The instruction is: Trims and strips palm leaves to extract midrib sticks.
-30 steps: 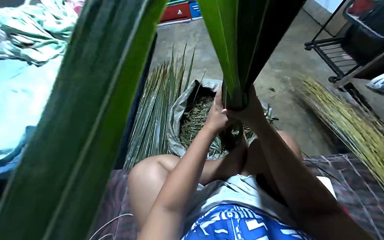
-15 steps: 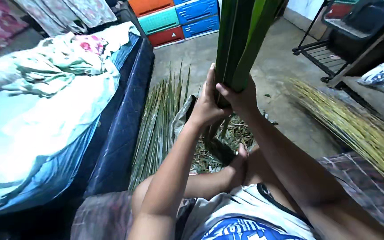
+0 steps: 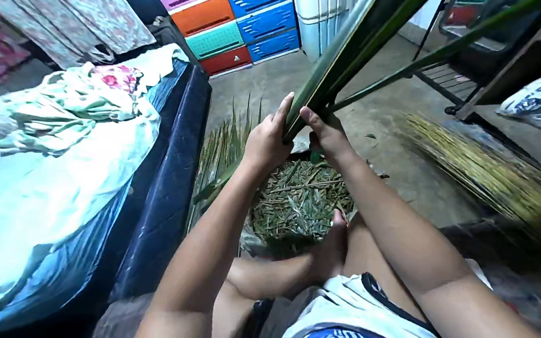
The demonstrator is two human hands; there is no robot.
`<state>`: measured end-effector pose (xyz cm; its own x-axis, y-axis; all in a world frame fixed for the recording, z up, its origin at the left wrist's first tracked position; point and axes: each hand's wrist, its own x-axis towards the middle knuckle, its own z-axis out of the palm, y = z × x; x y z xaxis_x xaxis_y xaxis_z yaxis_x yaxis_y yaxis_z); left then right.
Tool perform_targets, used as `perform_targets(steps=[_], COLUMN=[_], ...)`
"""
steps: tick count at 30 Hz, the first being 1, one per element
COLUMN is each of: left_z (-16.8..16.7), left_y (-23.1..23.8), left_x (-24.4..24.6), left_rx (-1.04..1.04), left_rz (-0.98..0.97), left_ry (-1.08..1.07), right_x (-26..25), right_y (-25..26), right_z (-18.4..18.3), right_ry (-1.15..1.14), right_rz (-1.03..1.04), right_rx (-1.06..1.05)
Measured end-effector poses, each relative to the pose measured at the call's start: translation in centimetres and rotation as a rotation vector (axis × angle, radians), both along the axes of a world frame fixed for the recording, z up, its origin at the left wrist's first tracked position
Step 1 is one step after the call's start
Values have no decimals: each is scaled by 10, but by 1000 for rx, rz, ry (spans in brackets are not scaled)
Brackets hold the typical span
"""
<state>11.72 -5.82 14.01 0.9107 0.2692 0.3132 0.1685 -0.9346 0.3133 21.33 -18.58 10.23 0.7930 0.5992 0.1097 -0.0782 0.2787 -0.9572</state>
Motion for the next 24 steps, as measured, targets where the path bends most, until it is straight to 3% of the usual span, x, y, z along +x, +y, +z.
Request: perform_targets(steps=[6, 9, 13, 19, 24], left_z=[-58, -109, -192, -312, -348], left_y=[65, 87, 112, 138, 124], left_x=[10, 19, 52, 54, 33], left_rx=[42, -73, -159, -229, -245], left_rz=[13, 67, 129, 353, 442], left_ry=[216, 351, 511, 753, 826], right_x=[22, 30, 27, 23, 25], right_y=[-11, -24, -19, -3, 1], right_z=[-78, -90, -91, -95, -89], right_ry=[152, -94, -373, -386, -382], right_rz=[157, 539, 839, 1030, 1099], right_rx=[-568, -981, -1288, -1416, -1402])
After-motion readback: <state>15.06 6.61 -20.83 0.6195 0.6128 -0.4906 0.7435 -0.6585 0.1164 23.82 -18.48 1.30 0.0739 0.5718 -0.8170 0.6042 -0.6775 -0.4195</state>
